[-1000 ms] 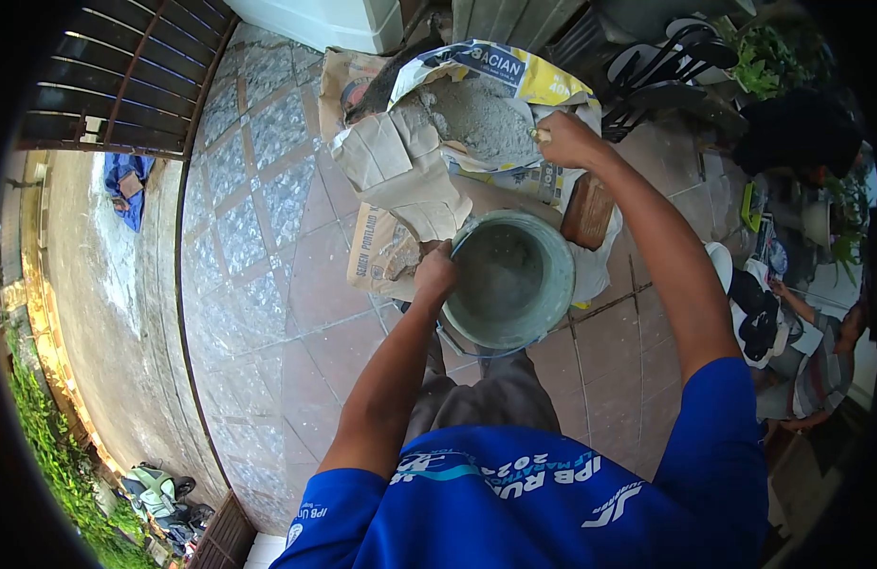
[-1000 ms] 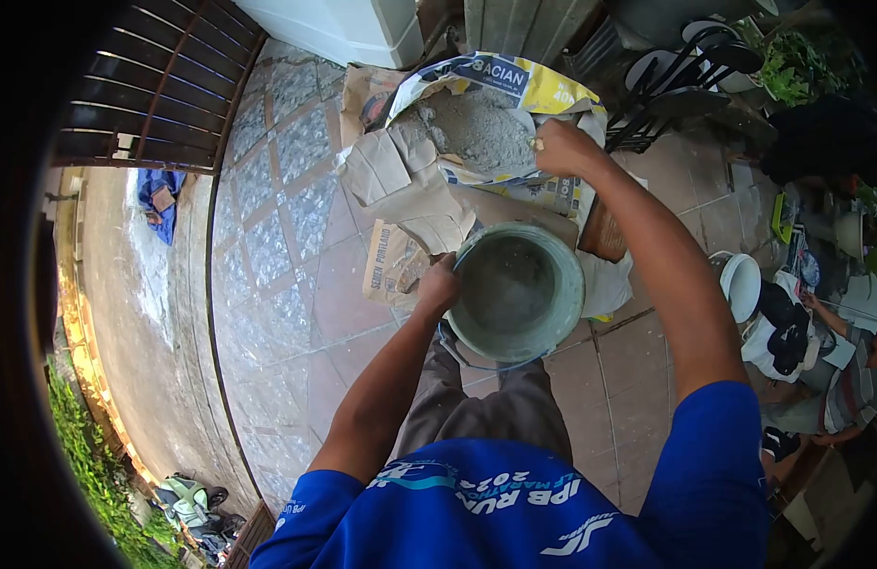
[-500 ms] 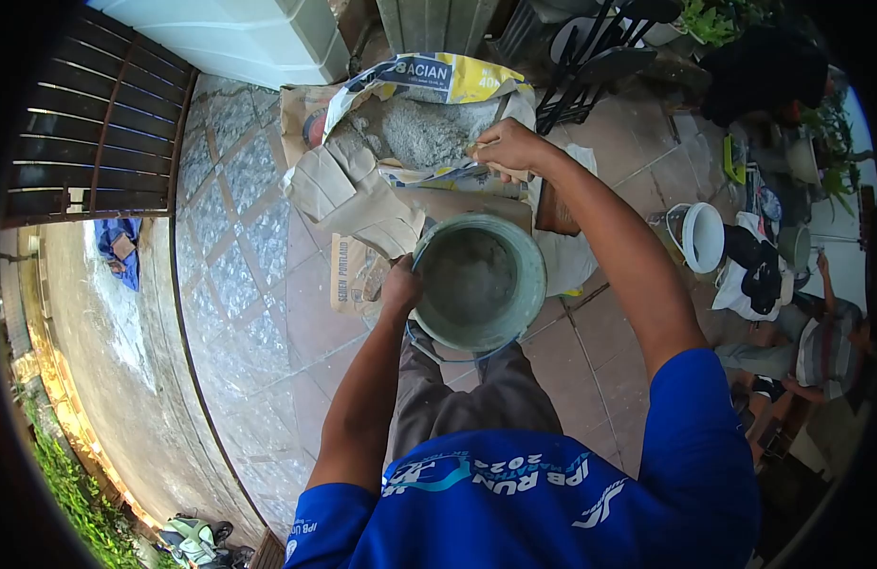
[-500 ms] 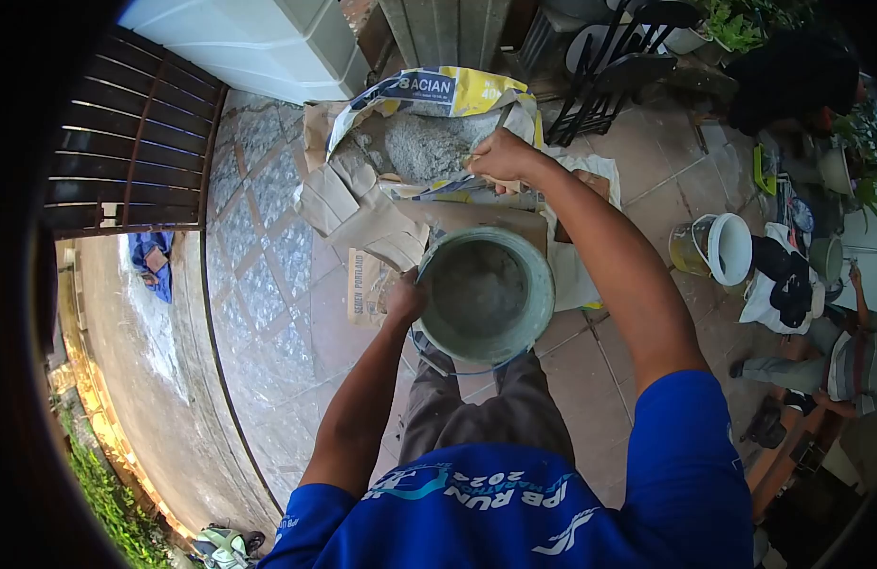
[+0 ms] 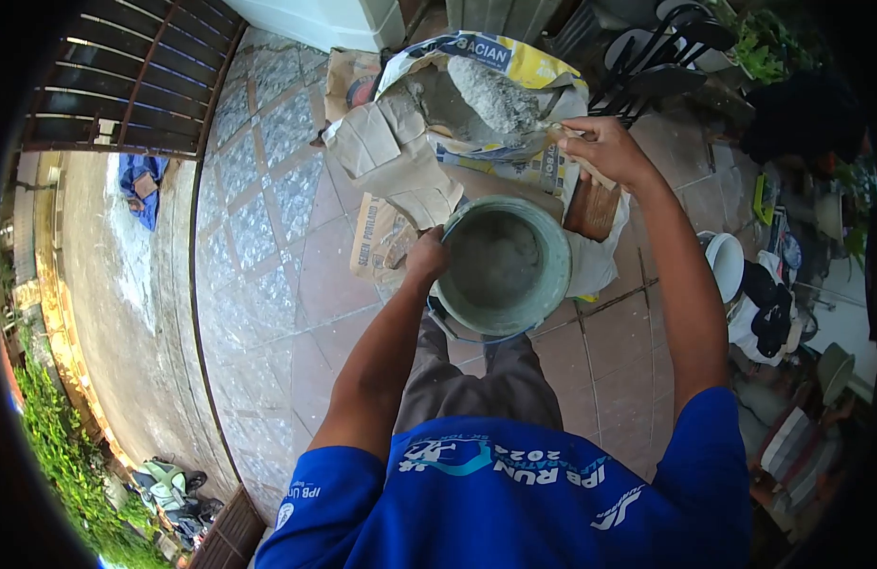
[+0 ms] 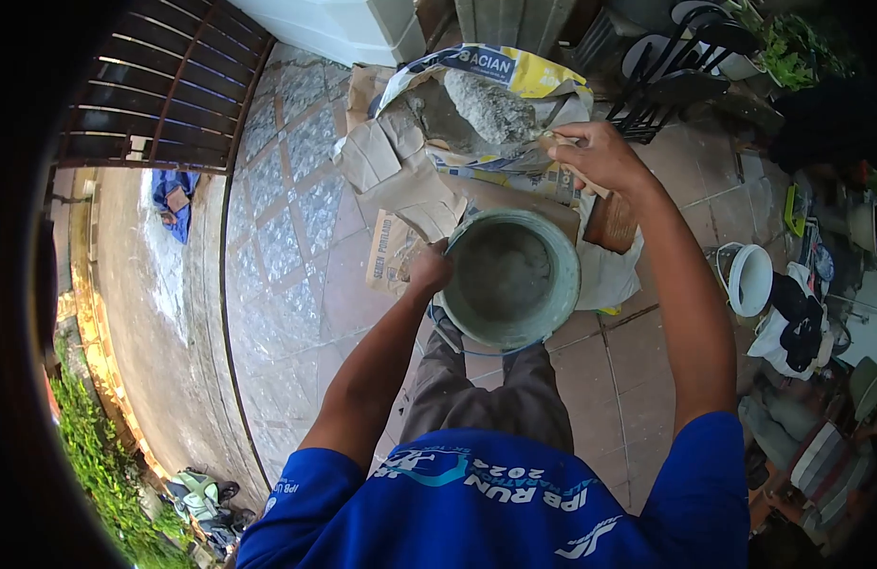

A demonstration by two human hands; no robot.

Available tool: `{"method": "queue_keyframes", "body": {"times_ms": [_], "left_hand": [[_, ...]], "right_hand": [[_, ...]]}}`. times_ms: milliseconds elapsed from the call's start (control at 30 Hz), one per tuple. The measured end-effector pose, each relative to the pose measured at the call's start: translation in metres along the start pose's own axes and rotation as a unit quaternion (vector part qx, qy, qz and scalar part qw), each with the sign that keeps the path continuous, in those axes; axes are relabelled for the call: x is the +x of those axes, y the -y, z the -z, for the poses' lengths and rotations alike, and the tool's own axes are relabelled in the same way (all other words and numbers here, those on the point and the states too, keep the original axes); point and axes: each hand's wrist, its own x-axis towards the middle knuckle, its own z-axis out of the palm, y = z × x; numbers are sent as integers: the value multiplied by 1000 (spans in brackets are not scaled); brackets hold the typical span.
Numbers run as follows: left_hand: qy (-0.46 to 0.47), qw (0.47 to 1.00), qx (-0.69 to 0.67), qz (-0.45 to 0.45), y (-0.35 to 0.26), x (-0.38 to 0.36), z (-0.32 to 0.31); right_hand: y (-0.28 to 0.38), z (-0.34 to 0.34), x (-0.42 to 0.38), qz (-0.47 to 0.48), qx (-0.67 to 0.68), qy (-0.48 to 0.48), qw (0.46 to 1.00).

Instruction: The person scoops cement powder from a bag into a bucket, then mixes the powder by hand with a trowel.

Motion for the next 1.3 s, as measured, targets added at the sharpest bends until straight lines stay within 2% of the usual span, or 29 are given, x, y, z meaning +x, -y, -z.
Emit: {"method": "queue_keyframes", "body": {"times_ms": [100, 233, 367, 567, 667, 800, 867, 900, 1000, 1100, 1200, 1300], "left_hand": [[23, 1000, -6, 13, 1, 2, 3], [19, 999, -30, -24, 9, 3, 0], [1, 1000, -23, -22, 14, 8, -6], [20, 999, -37, -28, 9, 2, 2], [15, 999, -42, -30, 13, 8, -4], [9, 998, -48, -31, 14, 6, -2], [6, 999, -42, -27, 10, 5, -1], [5, 999, -38, -24, 12, 5, -1], [20, 999, -32, -28, 13, 8, -1], [-4, 999, -23, -37, 14, 6, -4], [10, 1000, -17, -17, 10, 3, 1], [-13, 999, -26, -32, 18, 8, -8]], "right_hand": [[0, 2, -37, -12, 14, 10, 1000], [-11, -3, -94, -60, 30, 41, 997], [-57, -26, -133, -115, 21, 80, 990], [-124, -89, -137, -250, -59, 115, 960], [-150, -112, -123, -293, -49, 109, 948], [-154, -131, -113, -291, -47, 87, 952], [-136, -137, -108, -275, -80, 69, 956], [-121, -135, -106, -303, -65, 85, 947], [-135, -135, -102, -209, -140, 55, 966], [-137, -129, -101, -161, -182, 127, 962], [-129, -138, -116, -78, -299, 4, 951], [-103, -130, -131, -98, -358, 99, 923]]}}
